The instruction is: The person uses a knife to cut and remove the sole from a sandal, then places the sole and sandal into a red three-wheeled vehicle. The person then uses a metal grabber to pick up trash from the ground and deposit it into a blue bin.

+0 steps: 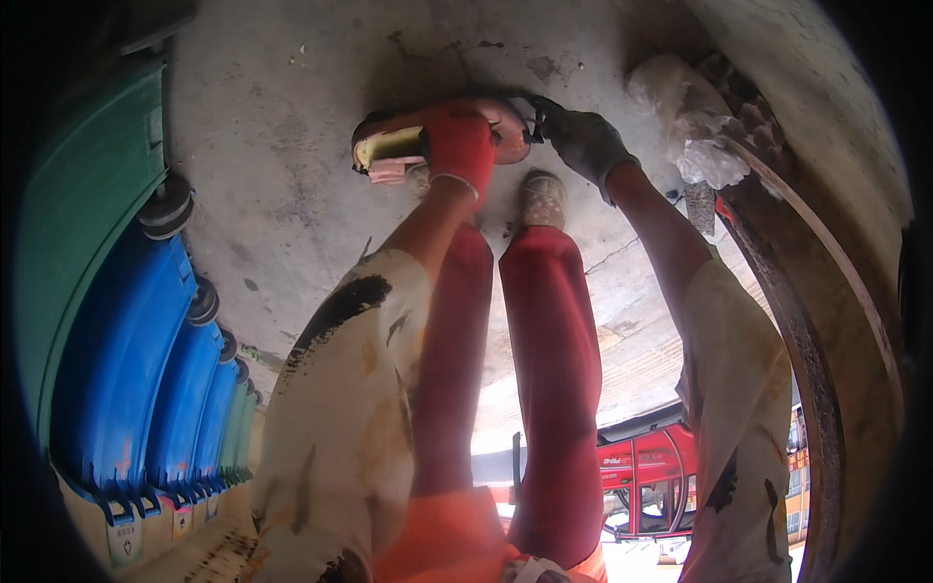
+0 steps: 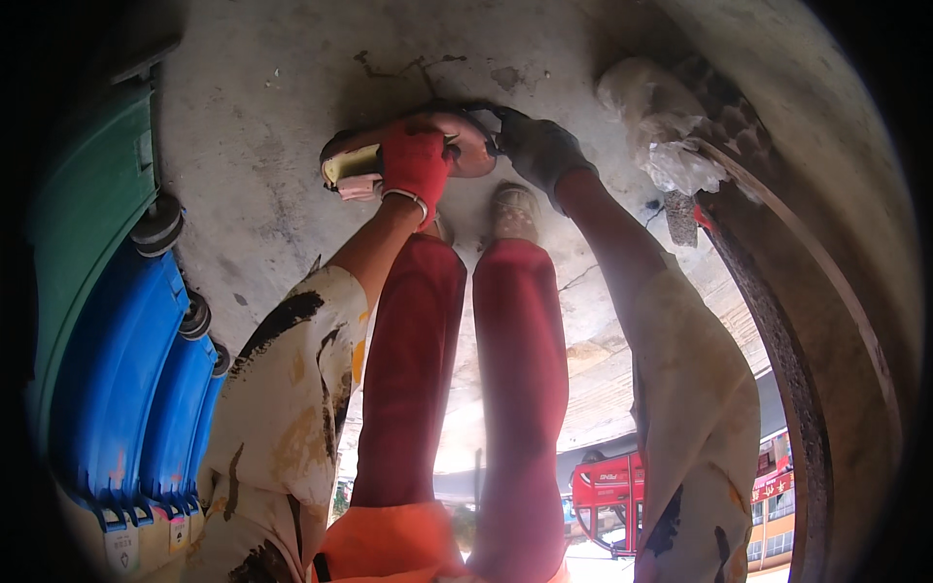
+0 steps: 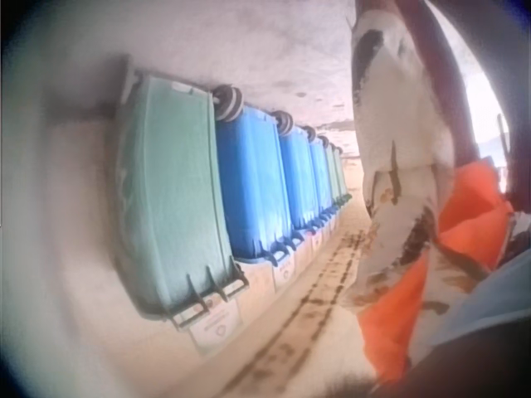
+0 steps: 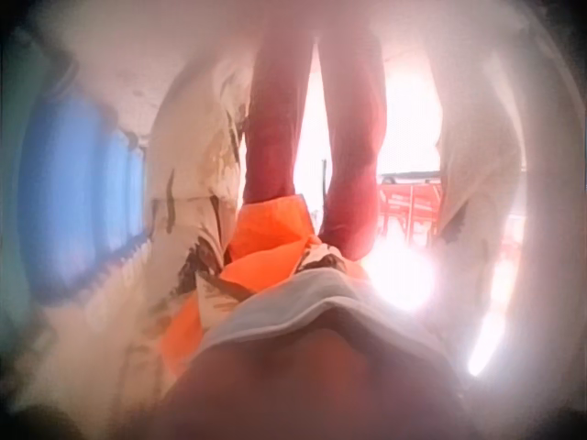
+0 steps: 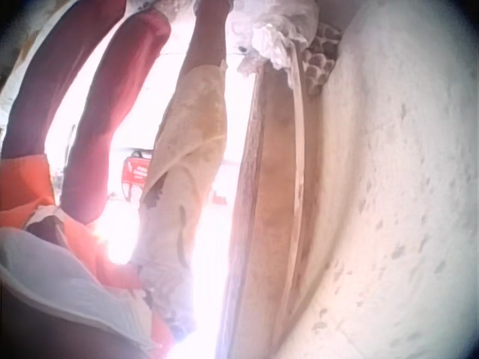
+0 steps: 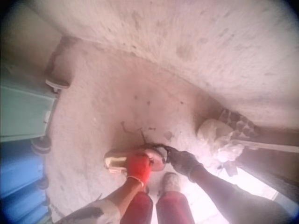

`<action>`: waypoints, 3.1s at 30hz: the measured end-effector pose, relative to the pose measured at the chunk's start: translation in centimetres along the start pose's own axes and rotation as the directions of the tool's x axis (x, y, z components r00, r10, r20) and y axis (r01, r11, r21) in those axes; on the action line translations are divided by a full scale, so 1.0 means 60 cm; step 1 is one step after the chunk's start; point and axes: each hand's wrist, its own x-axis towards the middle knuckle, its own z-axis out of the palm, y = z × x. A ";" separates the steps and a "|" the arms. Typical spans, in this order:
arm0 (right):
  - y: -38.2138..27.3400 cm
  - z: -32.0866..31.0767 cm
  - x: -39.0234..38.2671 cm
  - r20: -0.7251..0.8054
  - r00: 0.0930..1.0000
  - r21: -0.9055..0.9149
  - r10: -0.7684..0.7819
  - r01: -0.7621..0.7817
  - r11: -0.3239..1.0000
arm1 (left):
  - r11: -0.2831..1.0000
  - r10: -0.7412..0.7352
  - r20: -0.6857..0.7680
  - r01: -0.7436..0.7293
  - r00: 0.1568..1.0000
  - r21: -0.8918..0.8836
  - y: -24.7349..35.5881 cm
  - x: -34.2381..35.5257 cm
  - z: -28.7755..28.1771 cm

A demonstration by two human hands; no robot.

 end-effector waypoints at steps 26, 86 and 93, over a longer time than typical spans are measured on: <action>0.062 0.086 -0.029 0.136 0.991 -0.503 -0.008 0.076 0.861 | 0.898 0.063 -0.140 -0.117 0.988 -0.425 -0.028 -0.055 0.020; 0.093 0.179 -0.046 -0.171 0.977 0.011 0.126 -0.125 0.992 | 0.951 0.133 -0.012 -0.131 0.991 -0.279 0.074 -0.070 -0.011; 0.124 0.172 -0.079 -0.245 0.969 0.122 0.035 -0.005 0.993 | 0.971 0.173 0.056 -0.160 0.983 -0.179 0.090 -0.074 0.106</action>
